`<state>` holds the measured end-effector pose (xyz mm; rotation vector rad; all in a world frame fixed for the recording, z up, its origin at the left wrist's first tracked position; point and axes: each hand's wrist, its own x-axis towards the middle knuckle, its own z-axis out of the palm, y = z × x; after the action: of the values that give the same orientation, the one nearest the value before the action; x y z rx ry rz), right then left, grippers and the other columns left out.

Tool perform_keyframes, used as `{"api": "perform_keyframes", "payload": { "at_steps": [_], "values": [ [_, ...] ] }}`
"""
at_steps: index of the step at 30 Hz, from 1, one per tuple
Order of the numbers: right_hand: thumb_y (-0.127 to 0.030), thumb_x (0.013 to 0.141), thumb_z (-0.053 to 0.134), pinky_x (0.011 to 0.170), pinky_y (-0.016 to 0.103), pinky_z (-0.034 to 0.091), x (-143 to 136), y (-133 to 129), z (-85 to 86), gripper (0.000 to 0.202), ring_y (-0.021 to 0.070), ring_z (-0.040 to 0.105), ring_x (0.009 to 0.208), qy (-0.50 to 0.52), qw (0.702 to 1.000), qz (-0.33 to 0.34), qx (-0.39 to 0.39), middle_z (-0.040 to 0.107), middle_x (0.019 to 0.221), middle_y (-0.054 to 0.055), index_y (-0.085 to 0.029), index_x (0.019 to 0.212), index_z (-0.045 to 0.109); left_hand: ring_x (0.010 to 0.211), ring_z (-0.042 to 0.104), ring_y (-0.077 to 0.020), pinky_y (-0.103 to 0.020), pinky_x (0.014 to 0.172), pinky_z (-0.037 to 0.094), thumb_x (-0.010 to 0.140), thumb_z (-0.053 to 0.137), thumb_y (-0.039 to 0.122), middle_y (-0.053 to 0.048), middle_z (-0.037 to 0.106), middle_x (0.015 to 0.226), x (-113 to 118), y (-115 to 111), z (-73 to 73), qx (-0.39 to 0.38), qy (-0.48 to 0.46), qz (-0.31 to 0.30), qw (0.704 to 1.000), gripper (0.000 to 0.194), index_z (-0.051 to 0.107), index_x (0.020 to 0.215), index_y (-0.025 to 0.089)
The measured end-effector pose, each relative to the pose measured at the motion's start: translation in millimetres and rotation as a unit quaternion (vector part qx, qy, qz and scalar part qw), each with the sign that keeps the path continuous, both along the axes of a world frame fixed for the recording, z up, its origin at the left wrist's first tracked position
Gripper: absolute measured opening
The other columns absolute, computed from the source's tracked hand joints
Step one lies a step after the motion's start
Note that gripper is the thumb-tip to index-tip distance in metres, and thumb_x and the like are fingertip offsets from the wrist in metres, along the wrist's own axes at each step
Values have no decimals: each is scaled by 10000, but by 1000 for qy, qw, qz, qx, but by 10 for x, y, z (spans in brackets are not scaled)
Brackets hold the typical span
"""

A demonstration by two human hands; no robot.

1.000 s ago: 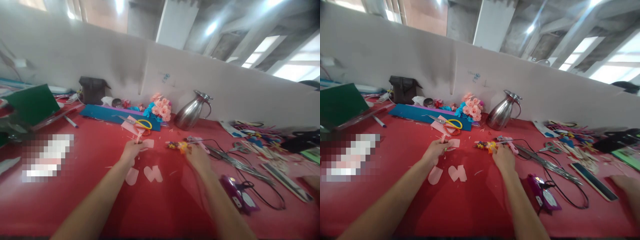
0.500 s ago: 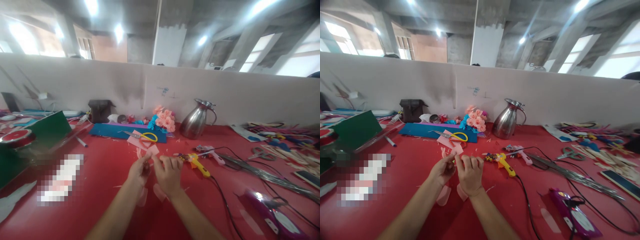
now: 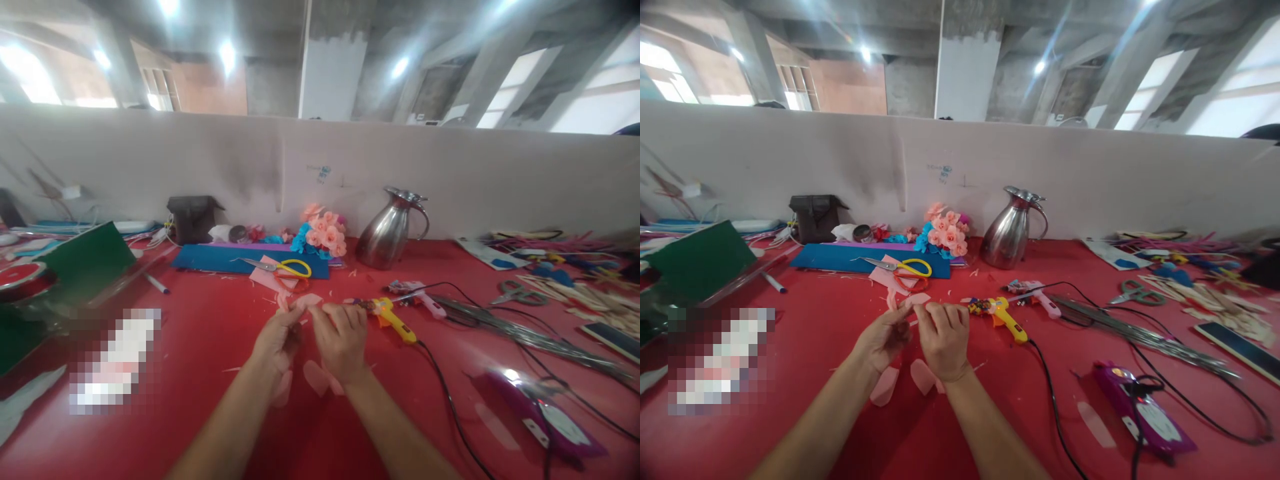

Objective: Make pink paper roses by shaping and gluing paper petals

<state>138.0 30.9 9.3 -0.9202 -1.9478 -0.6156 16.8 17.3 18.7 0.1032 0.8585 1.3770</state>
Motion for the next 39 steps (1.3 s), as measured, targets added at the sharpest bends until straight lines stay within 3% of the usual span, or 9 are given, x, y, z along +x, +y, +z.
{"api": "perform_keyframes", "payload": {
  "at_steps": [5,9,13,20,24,28,34,39],
  "values": [
    [-105,824,494,798,340,397,126,45,61,165,175,550,844,127,990,45,-51,627,881,65,-199,905,602,454,378,-32,-139,455,310,586,748,277,58,456,507,2,-37,62,100,110,-19,989,300,620,814,130],
    [-192,814,539,766,336,424,202,48,108,46,176,546,804,280,952,54,-115,613,821,49,-200,834,579,505,380,-36,-142,503,317,616,713,311,41,464,556,-7,-30,57,119,169,-6,978,269,641,788,116],
    [-321,791,573,726,314,432,197,44,114,132,163,537,742,418,871,72,-248,598,798,36,-191,812,579,498,371,-30,-144,485,288,610,707,292,36,477,599,-32,8,-17,112,167,-27,979,317,633,865,119],
    [-328,718,639,752,297,439,92,14,147,156,156,570,776,525,710,214,-417,642,811,14,-202,810,630,480,389,-45,-158,487,285,634,687,287,37,518,580,25,3,-74,144,177,-27,973,251,512,771,170],
    [-303,687,664,739,291,444,38,-12,153,128,150,575,756,547,667,239,-446,645,768,3,-205,766,641,511,394,-44,-164,511,293,627,676,240,22,535,639,87,-33,-45,162,170,-52,971,216,543,776,156],
    [-303,692,666,722,291,450,25,-21,123,132,151,579,742,550,666,235,-446,649,768,10,-201,770,640,528,386,-45,-175,525,288,636,644,212,21,518,659,124,-62,2,173,186,-65,965,170,576,777,146],
    [-344,706,646,675,292,438,28,-33,103,182,161,572,715,505,728,169,-431,655,779,29,-193,809,645,555,390,-60,-198,557,297,673,605,219,18,510,680,159,-85,6,192,215,-87,954,102,563,732,148],
    [-373,716,623,650,287,428,22,-53,105,210,161,554,697,482,759,135,-418,643,743,28,-184,808,641,576,389,-73,-213,580,305,678,594,215,25,476,651,177,-90,-17,204,237,-87,946,80,547,704,156]
  ]
}}
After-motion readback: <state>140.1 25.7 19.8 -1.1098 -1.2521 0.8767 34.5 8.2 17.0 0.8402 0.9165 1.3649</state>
